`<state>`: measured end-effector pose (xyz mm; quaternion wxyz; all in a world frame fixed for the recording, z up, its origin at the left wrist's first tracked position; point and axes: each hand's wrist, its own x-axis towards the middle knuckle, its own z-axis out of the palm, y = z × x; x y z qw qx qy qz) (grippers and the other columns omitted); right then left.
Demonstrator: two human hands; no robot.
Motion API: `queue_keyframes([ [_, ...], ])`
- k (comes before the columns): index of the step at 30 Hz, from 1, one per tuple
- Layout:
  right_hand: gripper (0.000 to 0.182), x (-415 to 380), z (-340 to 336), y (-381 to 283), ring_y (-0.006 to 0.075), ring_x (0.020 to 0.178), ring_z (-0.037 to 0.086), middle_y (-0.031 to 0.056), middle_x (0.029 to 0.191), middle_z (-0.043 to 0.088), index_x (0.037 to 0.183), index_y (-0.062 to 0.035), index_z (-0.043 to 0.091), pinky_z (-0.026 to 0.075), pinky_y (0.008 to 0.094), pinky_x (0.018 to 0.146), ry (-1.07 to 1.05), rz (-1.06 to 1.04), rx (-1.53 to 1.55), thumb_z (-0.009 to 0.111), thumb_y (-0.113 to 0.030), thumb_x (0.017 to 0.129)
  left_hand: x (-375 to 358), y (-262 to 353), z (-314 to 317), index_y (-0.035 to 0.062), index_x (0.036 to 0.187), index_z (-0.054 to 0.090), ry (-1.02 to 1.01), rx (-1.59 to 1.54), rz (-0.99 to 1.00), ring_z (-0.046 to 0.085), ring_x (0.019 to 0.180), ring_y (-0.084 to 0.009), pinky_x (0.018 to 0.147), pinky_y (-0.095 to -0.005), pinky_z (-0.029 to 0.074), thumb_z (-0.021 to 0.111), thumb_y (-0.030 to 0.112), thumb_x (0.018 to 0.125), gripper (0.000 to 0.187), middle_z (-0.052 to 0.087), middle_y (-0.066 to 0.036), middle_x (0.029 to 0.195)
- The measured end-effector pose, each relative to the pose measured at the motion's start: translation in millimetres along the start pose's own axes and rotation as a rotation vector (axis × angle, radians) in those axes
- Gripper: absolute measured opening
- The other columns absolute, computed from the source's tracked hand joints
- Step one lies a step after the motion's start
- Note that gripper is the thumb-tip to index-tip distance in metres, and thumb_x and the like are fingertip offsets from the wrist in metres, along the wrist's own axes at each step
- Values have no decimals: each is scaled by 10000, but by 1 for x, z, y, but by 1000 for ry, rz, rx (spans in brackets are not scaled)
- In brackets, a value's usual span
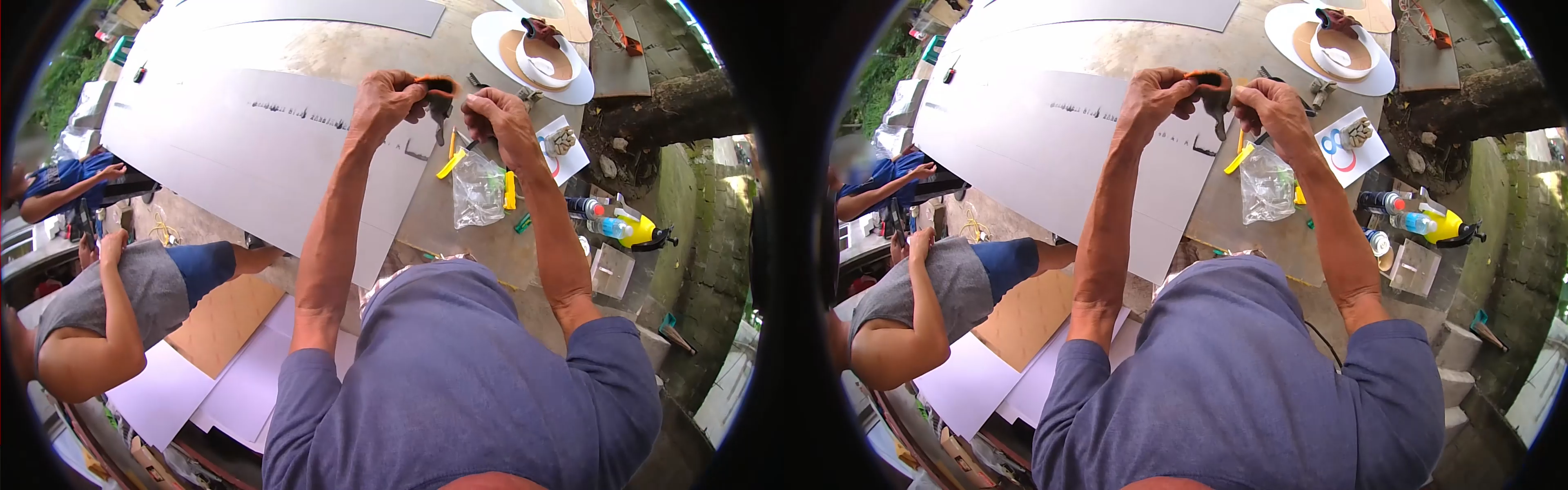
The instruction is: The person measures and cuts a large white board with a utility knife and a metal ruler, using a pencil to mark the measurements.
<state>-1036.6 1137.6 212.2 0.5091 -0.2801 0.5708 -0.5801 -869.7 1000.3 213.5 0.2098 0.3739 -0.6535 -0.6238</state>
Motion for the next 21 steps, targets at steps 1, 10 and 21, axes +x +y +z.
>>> queue_keyframes([
  [1,182,4,-3,4,86,672,609,44,794,661,936,-14,643,478,220,591,20,-97,-166,634,-195,924,0,5,-4,-48,966,720,16,50,4,644,573,-114,540,-254,551,667,127,885,200,697,-87,723],
  [10,371,7,28,-33,328,1066,580,129,1090,631,1146,-43,599,470,402,923,-143,-907,-1019,723,-53,797,2,41,-19,-38,906,734,-109,272,35,593,501,-105,475,-245,489,694,183,863,228,657,-63,623],
  [21,198,28,11,-43,225,677,678,129,789,704,977,4,636,532,319,649,-37,-718,-908,680,-174,901,-25,-69,6,-26,1304,514,-400,-247,83,668,946,-184,751,-293,527,812,313,795,680,698,-134,1037],
])
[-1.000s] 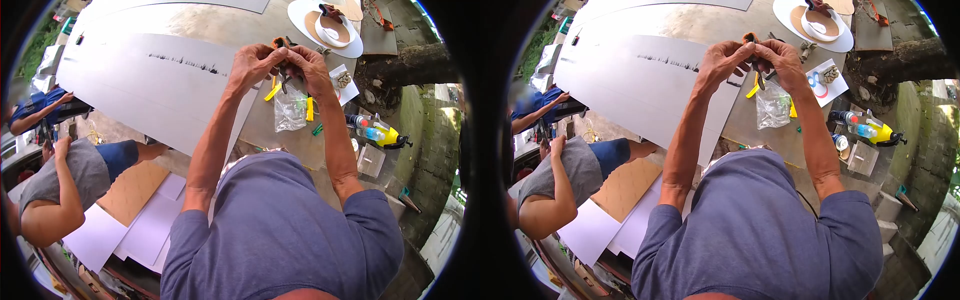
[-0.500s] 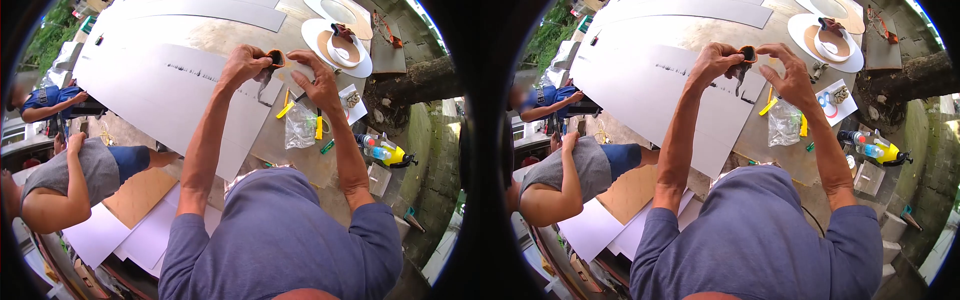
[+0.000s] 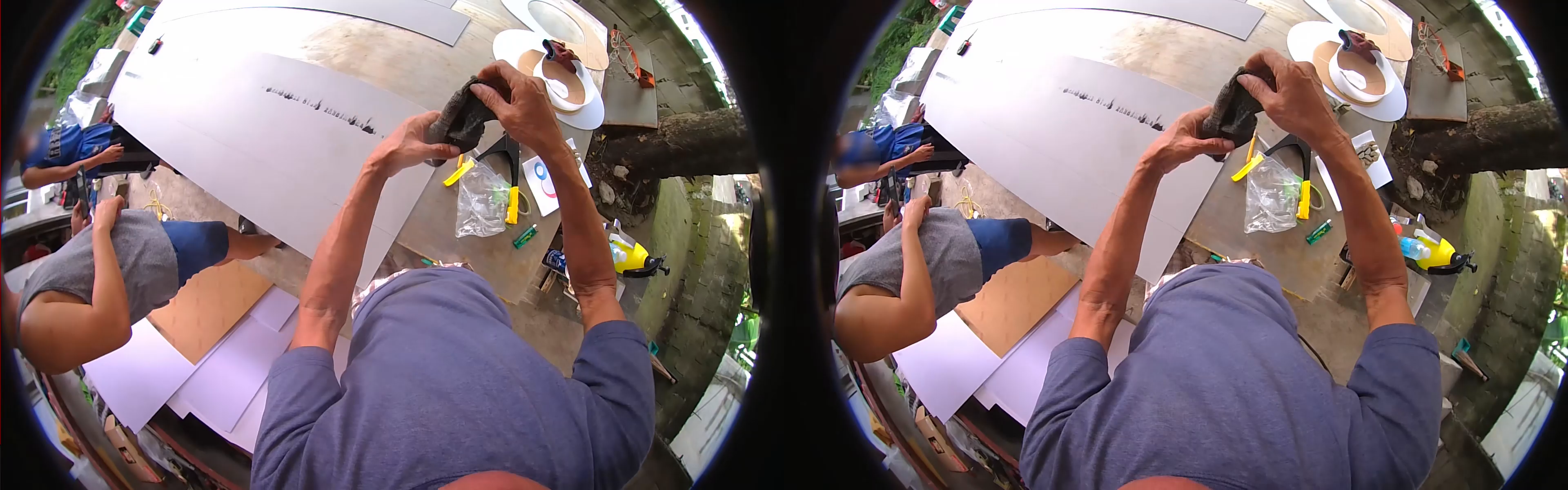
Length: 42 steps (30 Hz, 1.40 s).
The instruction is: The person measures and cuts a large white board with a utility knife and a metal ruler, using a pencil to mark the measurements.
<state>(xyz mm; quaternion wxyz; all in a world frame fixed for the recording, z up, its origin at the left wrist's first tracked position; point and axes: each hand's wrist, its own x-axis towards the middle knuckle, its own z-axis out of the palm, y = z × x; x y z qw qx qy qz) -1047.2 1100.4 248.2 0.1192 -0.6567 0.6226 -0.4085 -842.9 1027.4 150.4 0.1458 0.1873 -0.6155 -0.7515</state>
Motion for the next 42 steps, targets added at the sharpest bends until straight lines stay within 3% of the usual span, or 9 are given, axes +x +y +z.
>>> queue_keyframes([
  [4,200,0,-10,8,82,710,641,53,769,700,1014,-9,645,513,239,662,-100,247,103,685,-175,912,-14,-20,1,-54,1293,508,49,-352,10,691,947,-262,781,-368,599,615,201,960,433,664,-174,1117],
  [13,270,-16,-10,27,84,841,628,44,919,698,1204,-36,588,519,223,764,-163,322,432,630,-121,951,-37,-6,12,-91,1289,501,150,-662,77,689,913,-264,812,-466,594,430,223,1040,406,664,-195,1095],
  [14,271,-17,-13,26,84,849,622,41,921,692,1208,-37,586,515,223,778,-158,327,429,627,-121,954,-41,-1,15,-43,1168,611,201,-587,49,654,867,-146,776,-292,518,504,249,1018,345,683,-75,907],
  [18,255,-21,-18,32,79,870,597,26,920,665,1205,-42,588,495,225,843,-191,317,487,613,-113,962,-39,-27,0,-54,1113,614,211,-483,113,660,922,-163,855,-336,539,502,268,1033,350,681,-114,1059],
  [21,236,-29,-11,46,75,878,588,13,930,653,1194,-45,590,477,225,870,-222,293,563,604,-107,967,-37,-40,-3,-44,1080,617,318,-534,218,658,883,-140,808,-284,538,507,263,1032,330,687,-104,1011],
  [26,205,-41,5,39,73,909,578,9,944,635,1174,-59,599,466,218,857,-129,307,588,592,-98,973,-35,-30,1,-41,1014,625,700,-310,240,659,835,-127,749,-279,555,545,220,1017,273,691,-97,946],
  [31,197,-48,23,28,101,891,562,29,922,583,1115,-91,659,450,220,822,-186,-6,435,577,-22,950,-42,-9,1,-58,999,630,588,-509,192,666,791,-135,699,-263,564,557,184,1010,252,691,-114,931],
  [36,272,-63,51,-15,206,862,561,46,875,549,988,-111,736,439,367,812,-118,163,282,783,-298,796,-44,-8,13,-42,959,656,636,-291,111,602,679,-80,615,-225,513,600,265,992,314,673,-55,817],
  [42,147,-75,71,-5,212,767,505,45,824,517,950,-157,745,399,358,738,-120,91,99,764,-198,810,-51,-14,20,-34,939,657,605,-236,30,587,656,-75,589,-219,498,605,254,988,296,654,-40,781],
])
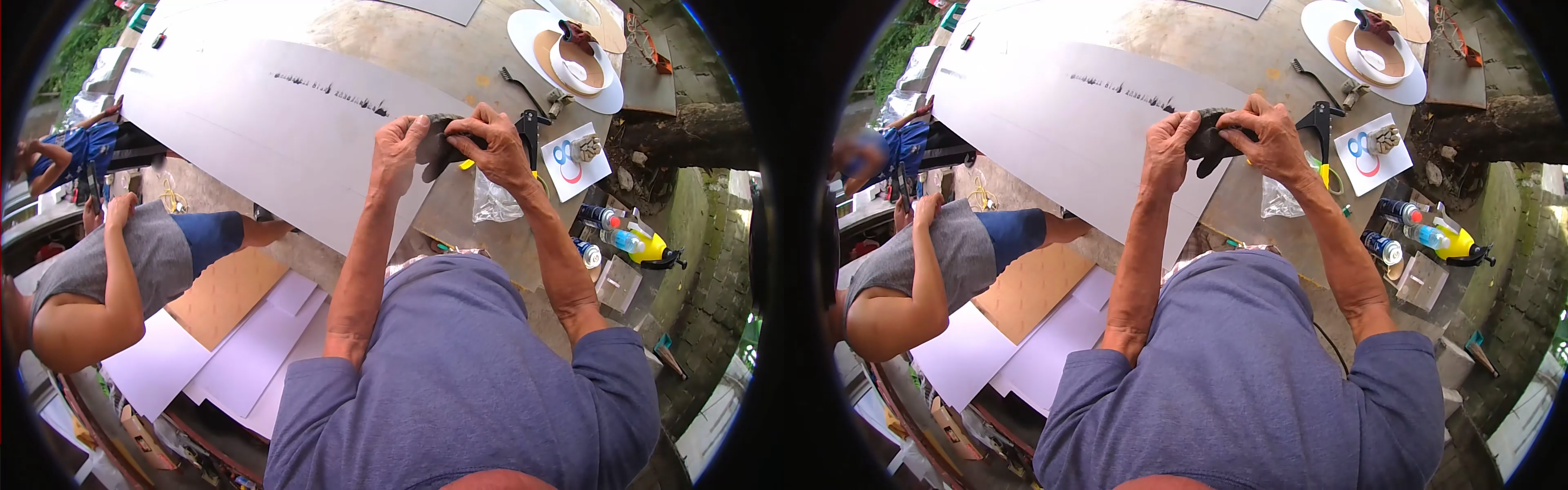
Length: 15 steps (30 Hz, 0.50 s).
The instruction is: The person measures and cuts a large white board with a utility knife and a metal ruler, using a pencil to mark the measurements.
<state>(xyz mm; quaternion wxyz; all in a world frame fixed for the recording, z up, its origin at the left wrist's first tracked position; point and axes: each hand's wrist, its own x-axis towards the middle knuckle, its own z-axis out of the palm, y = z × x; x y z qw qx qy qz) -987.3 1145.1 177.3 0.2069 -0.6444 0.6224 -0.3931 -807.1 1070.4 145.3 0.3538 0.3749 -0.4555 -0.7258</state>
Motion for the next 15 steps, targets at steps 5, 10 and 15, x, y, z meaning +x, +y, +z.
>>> queue_keyframes([
  [5,155,-13,-1,3,220,756,470,37,820,465,900,-136,714,382,347,744,-138,-51,379,722,-26,791,9,-1,-19,-45,932,633,205,-275,-87,643,643,-129,579,-257,555,559,166,1002,234,670,-78,789],
  [10,236,-21,-11,12,221,841,505,37,874,478,924,-146,703,411,335,752,-226,-167,191,663,42,787,3,-10,-45,-46,962,626,172,-216,-28,639,611,-143,498,-276,566,553,167,1006,230,665,-86,794],
  [15,263,-19,-12,10,186,907,610,60,953,629,1082,-79,678,477,280,843,-71,112,477,588,60,878,-2,-11,-58,-16,907,654,27,-25,-26,618,591,-134,504,-281,534,560,297,1006,342,656,-62,756],
])
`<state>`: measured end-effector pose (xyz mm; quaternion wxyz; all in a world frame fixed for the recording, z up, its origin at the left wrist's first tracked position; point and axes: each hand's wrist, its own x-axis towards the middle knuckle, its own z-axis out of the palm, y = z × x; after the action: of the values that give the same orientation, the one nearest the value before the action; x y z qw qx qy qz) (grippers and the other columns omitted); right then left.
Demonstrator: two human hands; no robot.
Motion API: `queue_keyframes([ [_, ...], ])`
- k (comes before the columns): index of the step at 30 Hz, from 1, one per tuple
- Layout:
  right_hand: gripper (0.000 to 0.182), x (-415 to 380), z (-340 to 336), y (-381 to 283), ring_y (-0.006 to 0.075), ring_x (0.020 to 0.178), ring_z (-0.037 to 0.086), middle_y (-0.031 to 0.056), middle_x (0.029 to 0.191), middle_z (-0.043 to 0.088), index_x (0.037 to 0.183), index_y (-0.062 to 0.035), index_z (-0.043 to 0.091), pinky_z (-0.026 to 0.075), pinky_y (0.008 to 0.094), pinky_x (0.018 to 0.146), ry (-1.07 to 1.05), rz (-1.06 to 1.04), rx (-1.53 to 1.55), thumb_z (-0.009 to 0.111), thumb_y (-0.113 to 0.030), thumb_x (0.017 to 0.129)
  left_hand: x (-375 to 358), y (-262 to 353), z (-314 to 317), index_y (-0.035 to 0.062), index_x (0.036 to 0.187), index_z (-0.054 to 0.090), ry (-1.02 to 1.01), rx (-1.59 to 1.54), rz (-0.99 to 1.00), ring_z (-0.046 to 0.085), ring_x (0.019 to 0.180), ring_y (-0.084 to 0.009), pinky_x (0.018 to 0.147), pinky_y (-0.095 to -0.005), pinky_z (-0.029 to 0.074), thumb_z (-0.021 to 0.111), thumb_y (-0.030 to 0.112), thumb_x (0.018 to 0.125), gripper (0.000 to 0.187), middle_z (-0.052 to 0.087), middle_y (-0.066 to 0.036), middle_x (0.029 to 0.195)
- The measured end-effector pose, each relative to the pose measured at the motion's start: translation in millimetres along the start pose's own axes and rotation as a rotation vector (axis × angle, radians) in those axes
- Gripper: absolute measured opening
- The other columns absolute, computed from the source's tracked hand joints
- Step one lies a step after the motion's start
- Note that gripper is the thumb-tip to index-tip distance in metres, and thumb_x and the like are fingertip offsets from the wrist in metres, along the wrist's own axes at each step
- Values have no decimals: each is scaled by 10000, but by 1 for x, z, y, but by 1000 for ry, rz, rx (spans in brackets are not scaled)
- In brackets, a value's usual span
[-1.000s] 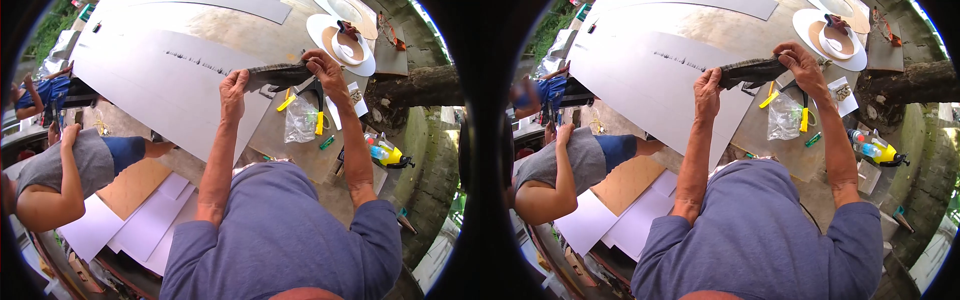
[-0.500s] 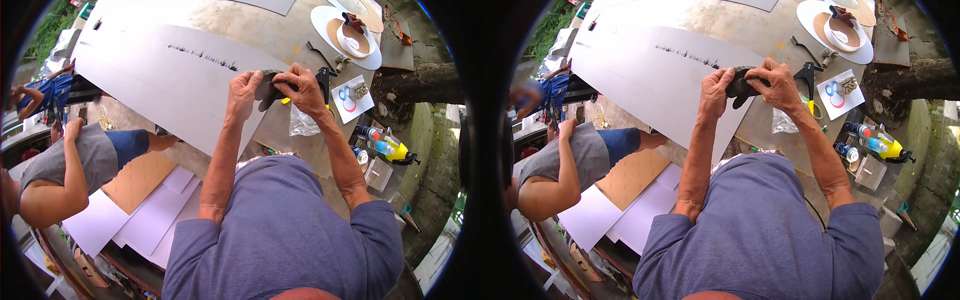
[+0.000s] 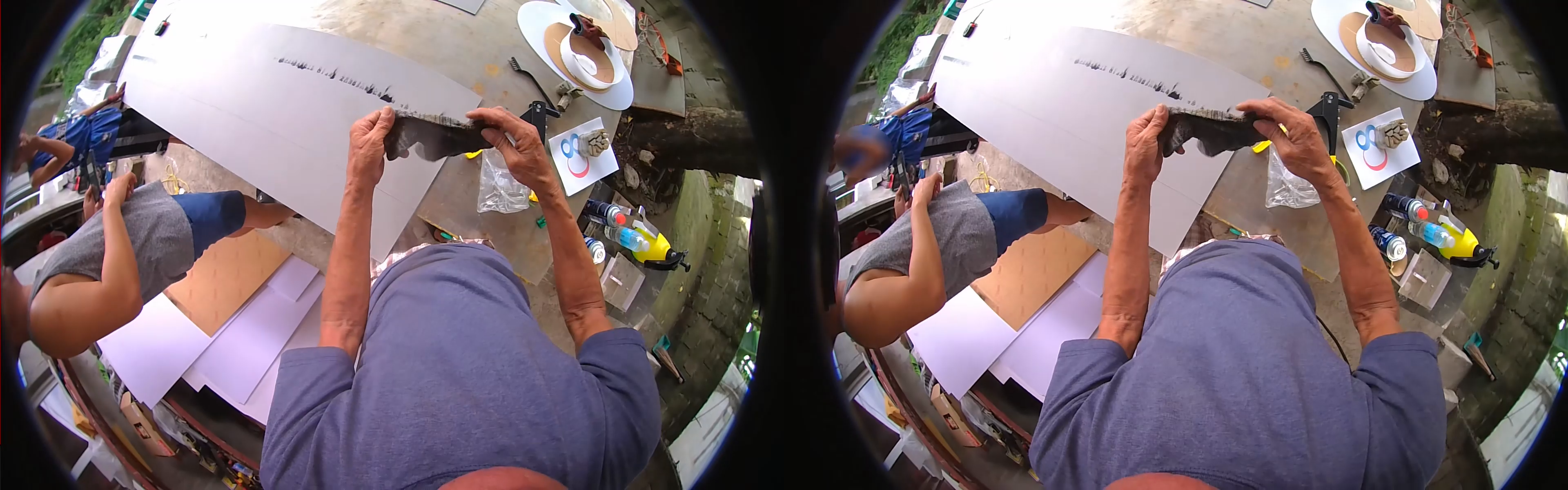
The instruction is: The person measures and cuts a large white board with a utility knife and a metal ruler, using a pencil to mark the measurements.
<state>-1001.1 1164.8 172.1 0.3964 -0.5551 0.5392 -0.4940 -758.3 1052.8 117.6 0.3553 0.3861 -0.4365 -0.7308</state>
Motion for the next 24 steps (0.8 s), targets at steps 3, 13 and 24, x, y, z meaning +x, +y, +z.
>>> queue_keyframes([
  [3,269,-2,-3,3,189,943,656,101,972,706,1177,-17,562,503,280,860,84,88,-66,585,24,913,2,-5,-3,-3,891,681,213,478,-42,613,601,-137,536,-314,498,613,435,959,449,677,-48,773],
  [13,130,10,7,9,283,876,669,126,911,720,1029,-41,630,441,378,824,16,-206,-503,628,-74,903,11,37,81,-44,1049,685,-209,412,-220,661,661,-136,558,-264,544,672,341,936,401,701,-101,838],
  [24,162,32,-25,-3,364,830,674,213,878,673,1057,15,525,502,404,735,-59,-72,-298,588,-85,945,52,43,85,-68,1027,700,-468,434,-223,664,667,-136,598,-258,560,753,307,873,409,705,-107,806],
])
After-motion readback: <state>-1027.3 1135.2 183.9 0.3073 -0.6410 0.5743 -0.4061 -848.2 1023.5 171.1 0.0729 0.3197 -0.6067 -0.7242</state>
